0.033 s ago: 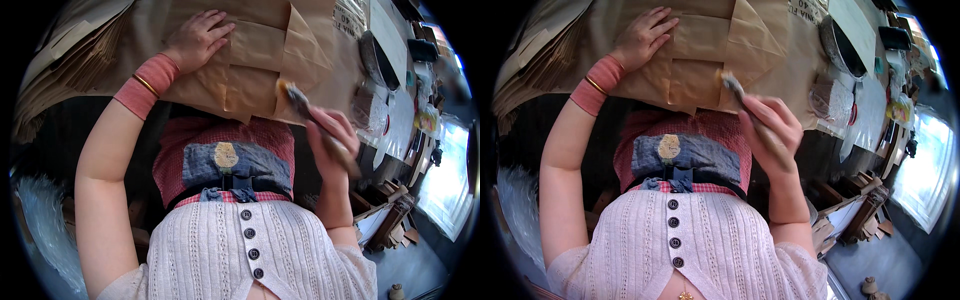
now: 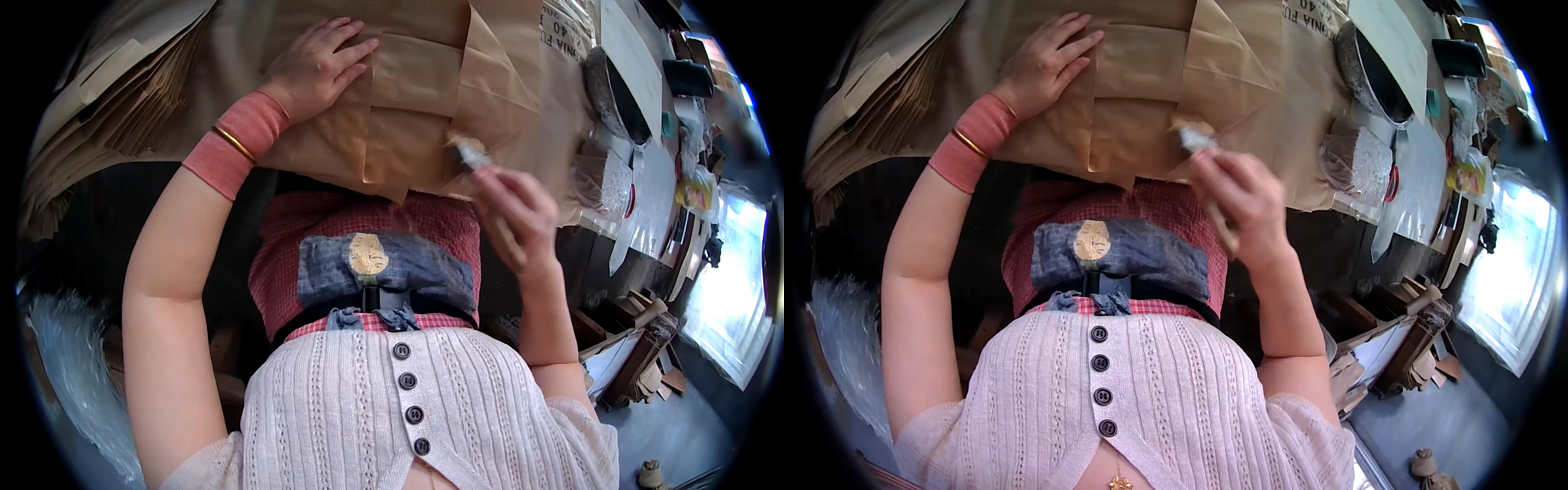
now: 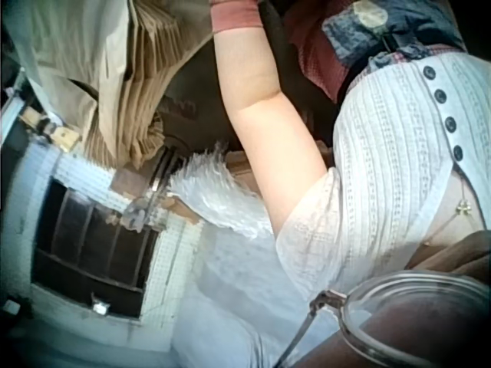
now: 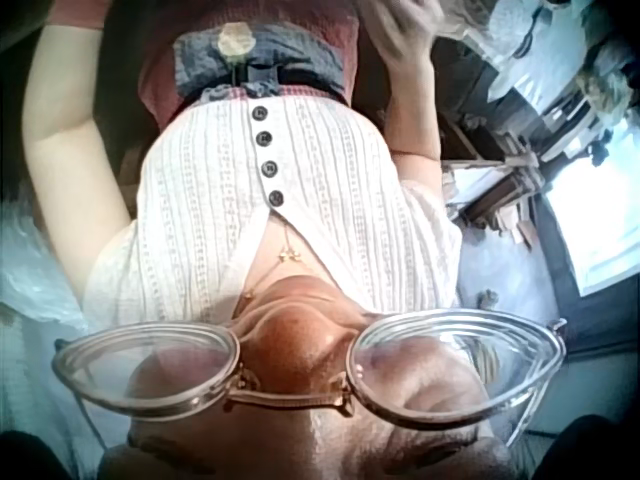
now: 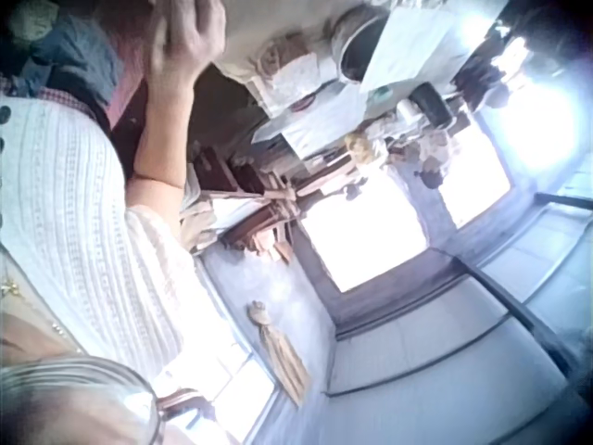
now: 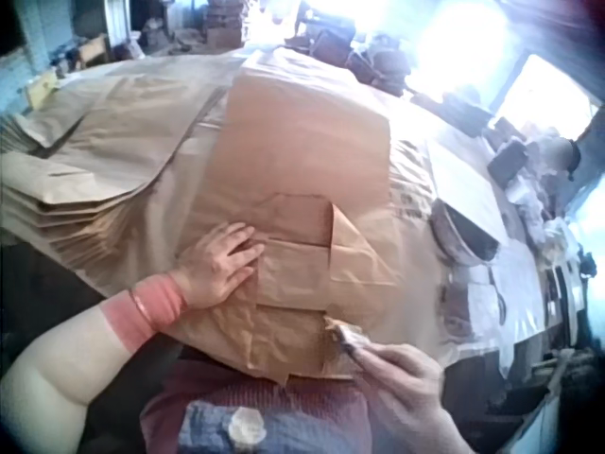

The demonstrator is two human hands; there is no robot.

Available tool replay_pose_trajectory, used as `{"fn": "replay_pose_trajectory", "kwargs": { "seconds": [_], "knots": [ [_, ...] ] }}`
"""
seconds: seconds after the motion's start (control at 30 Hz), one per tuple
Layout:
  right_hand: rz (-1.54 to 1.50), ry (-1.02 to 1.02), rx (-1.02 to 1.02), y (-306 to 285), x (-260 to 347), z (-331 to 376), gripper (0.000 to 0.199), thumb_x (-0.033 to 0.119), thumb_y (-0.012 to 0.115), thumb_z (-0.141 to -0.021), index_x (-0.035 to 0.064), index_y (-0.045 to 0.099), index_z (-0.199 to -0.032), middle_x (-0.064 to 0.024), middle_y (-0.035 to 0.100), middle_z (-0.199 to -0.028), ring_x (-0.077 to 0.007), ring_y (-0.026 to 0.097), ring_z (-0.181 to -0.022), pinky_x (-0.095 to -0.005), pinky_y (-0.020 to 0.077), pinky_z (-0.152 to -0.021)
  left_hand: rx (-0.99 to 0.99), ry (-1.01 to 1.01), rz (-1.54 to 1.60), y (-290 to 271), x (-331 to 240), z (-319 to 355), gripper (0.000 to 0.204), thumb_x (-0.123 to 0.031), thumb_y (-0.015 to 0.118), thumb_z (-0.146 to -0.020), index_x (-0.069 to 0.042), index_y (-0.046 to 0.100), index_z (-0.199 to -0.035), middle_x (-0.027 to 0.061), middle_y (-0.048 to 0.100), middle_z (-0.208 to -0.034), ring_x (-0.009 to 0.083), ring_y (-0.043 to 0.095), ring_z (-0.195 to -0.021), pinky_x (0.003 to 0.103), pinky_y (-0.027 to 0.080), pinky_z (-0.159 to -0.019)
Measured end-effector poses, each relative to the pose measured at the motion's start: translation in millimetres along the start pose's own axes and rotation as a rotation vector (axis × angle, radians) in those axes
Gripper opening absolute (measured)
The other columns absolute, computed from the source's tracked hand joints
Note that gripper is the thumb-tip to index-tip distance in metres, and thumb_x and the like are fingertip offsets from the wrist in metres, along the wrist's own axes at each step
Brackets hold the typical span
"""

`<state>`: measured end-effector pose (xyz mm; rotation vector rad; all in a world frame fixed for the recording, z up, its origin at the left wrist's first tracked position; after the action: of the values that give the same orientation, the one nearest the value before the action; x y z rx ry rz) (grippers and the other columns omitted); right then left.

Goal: The person folds the top flaps of brown paper bags and applies glue to the edges using a brush. They then press the glued flaps together to seal the bags and place the finished items into a stack.

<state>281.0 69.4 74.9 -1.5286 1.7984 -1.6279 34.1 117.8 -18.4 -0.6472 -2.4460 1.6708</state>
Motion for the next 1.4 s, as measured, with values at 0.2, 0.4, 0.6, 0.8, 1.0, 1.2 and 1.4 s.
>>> {"fn": "replay_pose_trajectory", "kwargs": {
  "seconds": [0.2, 0.4, 0.6, 0.8, 1.0, 1.2, 1.4],
  "knots": [
    [-0.253, -0.210, 0.097, 30, 42, 1, 0.029, 0.009, 0.067, -0.073, -0.0004, 0.065, -0.101, -0.0120, 0.062, -0.095, -0.0251, 0.066, -0.078, -0.0330, 0.0553, -0.064, -0.059, 0.018, -0.016, -4, 0, 0, 0.036, -0.030, 0.054, -0.094, -0.015, 0.060, -0.126, 0.0137, 0.054, -0.131, 0.0309, 0.048, -0.124, 0.044, 0.036, -0.107],
    [-0.228, -0.354, 0.272, 51, 55, -36, 0.033, 0.003, 0.069, -0.069, -0.0010, 0.065, -0.102, -0.0124, 0.063, -0.099, -0.0253, 0.065, -0.077, -0.0339, 0.0544, -0.062, -0.077, 0.017, 0.008, -8, 0, 0, 0.036, -0.029, 0.055, -0.093, -0.014, 0.061, -0.125, 0.0145, 0.055, -0.129, 0.0315, 0.049, -0.123, 0.044, 0.038, -0.105],
    [-0.557, -0.204, 0.207, 9, 26, -47, 0.018, 0.003, 0.073, -0.075, -0.0020, 0.069, -0.091, -0.0114, 0.066, -0.083, -0.0254, 0.066, -0.070, -0.0330, 0.0544, -0.060, -0.041, -0.001, 0.079, -7, -3, -2, 0.038, -0.019, 0.056, -0.091, -0.009, 0.058, -0.128, 0.0173, 0.051, -0.133, 0.0355, 0.046, -0.126, 0.047, 0.035, -0.107],
    [-0.635, 0.488, -0.249, -36, -110, -95, 0.008, 0.005, 0.071, -0.082, -0.0007, 0.071, -0.087, -0.0079, 0.070, -0.080, -0.0122, 0.063, -0.070, -0.0260, 0.0510, -0.062, 0.067, -0.052, 0.104, -15, -5, -9, 0.039, -0.018, 0.056, -0.090, -0.006, 0.058, -0.126, 0.0183, 0.049, -0.136, 0.0370, 0.044, -0.127, 0.048, 0.034, -0.108],
    [-0.447, 0.624, -0.236, 9, -175, -132, 0.013, 0.011, 0.070, -0.081, -0.0023, 0.070, -0.084, -0.0083, 0.069, -0.072, -0.0139, 0.066, -0.066, -0.0274, 0.0521, -0.061, 0.102, -0.061, 0.096, -16, -7, -12, 0.039, -0.019, 0.056, -0.090, -0.006, 0.058, -0.126, 0.0176, 0.048, -0.137, 0.0368, 0.044, -0.127, 0.049, 0.034, -0.108],
    [-0.320, 0.428, -0.313, 8, -181, -169, 0.015, 0.014, 0.072, -0.079, 0.0003, 0.071, -0.085, -0.0118, 0.070, -0.071, -0.0157, 0.068, -0.065, -0.0293, 0.0525, -0.062, 0.093, -0.057, 0.071, -19, -6, -11, 0.041, -0.022, 0.060, -0.088, -0.005, 0.057, -0.125, 0.0171, 0.050, -0.133, 0.0370, 0.046, -0.125, 0.050, 0.034, -0.108],
    [-0.789, 0.454, -0.257, 65, -104, -182, 0.013, 0.012, 0.070, -0.081, -0.0007, 0.068, -0.080, -0.0087, 0.066, -0.067, -0.0116, 0.061, -0.060, -0.0287, 0.0493, -0.056, 0.022, -0.259, 0.276, -24, 5, -4, 0.040, -0.023, 0.068, -0.082, 0.001, 0.052, -0.110, 0.0196, 0.051, -0.122, 0.0397, 0.045, -0.123, 0.047, 0.038, -0.104]
  ]
}}
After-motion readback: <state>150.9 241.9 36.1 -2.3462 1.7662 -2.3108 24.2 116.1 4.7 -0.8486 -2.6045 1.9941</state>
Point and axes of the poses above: each hand's wrist, its own z-axis away from the middle knuckle, its own y-axis out of the palm, x = y × z, the point moved 8 cm from there along -z, towards the middle knuckle
